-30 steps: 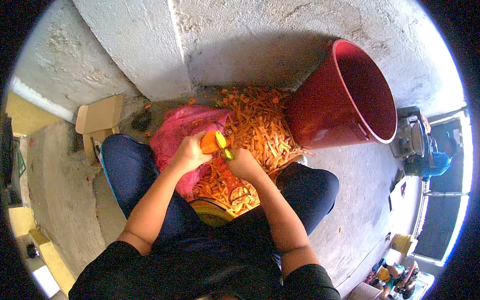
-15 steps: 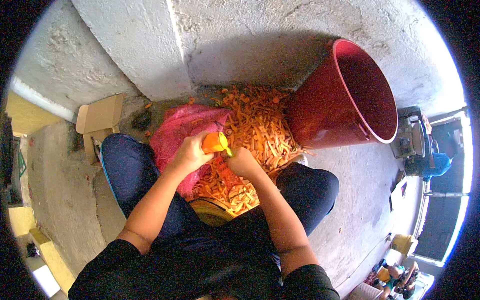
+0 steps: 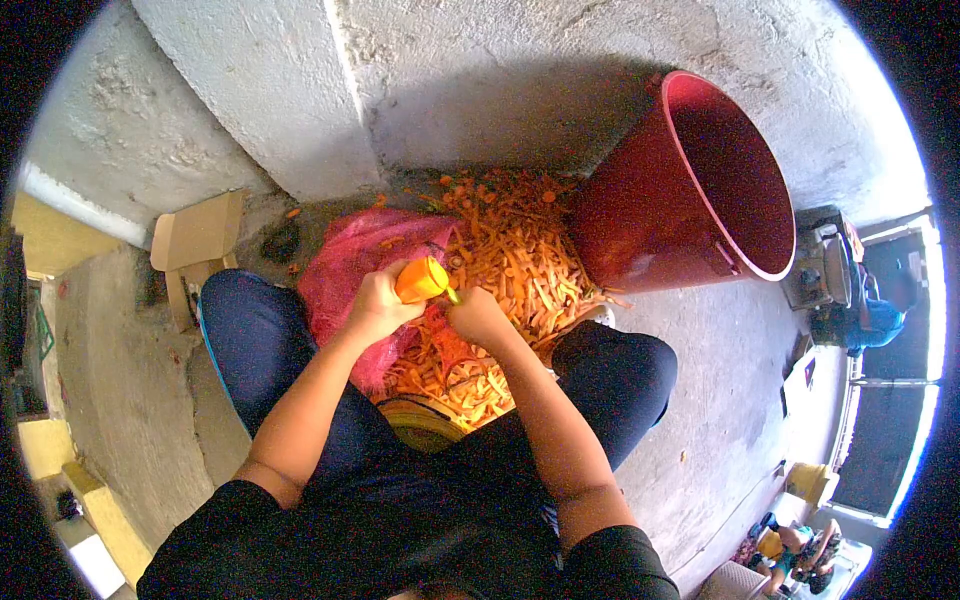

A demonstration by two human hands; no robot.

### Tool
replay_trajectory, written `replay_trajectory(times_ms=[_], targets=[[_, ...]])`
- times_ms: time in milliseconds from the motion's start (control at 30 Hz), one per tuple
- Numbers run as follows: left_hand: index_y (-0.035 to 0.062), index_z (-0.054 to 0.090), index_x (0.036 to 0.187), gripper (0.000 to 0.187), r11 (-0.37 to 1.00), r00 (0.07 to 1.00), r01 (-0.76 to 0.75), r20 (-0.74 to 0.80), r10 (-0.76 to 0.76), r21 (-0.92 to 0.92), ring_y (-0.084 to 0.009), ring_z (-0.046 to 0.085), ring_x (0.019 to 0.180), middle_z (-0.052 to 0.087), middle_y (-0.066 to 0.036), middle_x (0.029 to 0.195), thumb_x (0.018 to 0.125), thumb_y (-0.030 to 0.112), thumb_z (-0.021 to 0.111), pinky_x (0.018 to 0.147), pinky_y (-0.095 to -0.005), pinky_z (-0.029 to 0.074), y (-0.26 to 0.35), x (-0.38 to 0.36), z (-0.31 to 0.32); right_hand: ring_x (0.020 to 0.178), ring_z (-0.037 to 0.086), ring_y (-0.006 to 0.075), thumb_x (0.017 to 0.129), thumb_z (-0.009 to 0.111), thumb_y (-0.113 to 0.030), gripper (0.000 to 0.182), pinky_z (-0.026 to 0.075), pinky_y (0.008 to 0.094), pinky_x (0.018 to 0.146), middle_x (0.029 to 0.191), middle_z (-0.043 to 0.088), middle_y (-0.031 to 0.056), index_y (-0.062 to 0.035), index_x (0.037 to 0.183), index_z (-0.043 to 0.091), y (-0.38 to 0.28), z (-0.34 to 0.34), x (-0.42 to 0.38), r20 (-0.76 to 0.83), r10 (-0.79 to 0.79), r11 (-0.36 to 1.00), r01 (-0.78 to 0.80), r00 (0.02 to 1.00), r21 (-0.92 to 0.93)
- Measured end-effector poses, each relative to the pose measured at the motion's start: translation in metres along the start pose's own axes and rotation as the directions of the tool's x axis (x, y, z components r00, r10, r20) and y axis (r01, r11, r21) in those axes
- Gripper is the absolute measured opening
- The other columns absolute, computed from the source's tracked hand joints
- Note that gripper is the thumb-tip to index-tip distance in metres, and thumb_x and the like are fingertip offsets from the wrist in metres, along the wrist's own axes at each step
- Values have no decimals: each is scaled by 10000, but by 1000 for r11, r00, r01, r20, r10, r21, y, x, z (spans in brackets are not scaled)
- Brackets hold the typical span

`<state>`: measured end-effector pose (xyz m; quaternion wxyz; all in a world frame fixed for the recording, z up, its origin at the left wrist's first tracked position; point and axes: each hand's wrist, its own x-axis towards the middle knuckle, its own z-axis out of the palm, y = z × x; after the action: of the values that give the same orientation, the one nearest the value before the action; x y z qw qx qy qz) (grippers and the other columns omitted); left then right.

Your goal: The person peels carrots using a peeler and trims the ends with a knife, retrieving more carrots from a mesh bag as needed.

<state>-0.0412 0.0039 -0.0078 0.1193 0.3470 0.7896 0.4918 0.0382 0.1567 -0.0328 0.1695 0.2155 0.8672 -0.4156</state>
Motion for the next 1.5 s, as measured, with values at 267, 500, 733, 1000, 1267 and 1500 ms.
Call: replay_trajectory(times_ms=[267,500,733,1000,1267,1500], targets=[[79,523,920,359,974,969,-228,-90,228,19,-290,587,692,587,-128,766,594,82,676,603,-341,474,24,-16,13,729,571,373,734,492,-335,377,453,418,625,762,578,244,30,767,581,31,9,19,-42,-79,992,74,996,-103],[35,517,885,314,992,999,42,25,-39,-121,-333,574,714,577,-171,753,611,89,661,599,-361,456,19,-7,0,523,520,203,812,501,-255,277,416,329,503,579,530,100,9,749,554,13,-33,20,-436,250,962,-172,864,210],[28,530,889,350,995,969,92,226,-96,30,-349,566,744,577,-194,773,581,97,682,626,-384,456,21,-15,8,565,456,56,848,497,-210,202,388,219,511,670,519,-19,-18,825,557,-19,-61,-1,-632,165,583,442,757,682],[34,538,909,393,1000,969,-8,247,10,-10,-328,584,719,590,-179,781,559,90,707,612,-365,471,29,-14,11,499,420,89,839,483,-223,265,358,275,464,554,502,16,17,799,589,-15,-59,10,-658,243,804,231,712,548],[35,519,897,332,957,964,98,266,-22,-273,-231,570,552,581,-109,699,635,141,694,492,-309,454,24,-26,21,516,408,55,847,496,-207,224,349,213,481,638,510,-34,-9,896,591,6,-64,22,-551,286,558,331,784,761],[76,479,917,300,272,724,686,670,-163,-675,-66,418,388,467,24,595,689,131,667,381,-212,384,39,-25,13,618,528,93,854,491,-202,206,442,236,562,736,558,13,-11,905,552,-19,-57,4,-529,278,337,434,802,836]])
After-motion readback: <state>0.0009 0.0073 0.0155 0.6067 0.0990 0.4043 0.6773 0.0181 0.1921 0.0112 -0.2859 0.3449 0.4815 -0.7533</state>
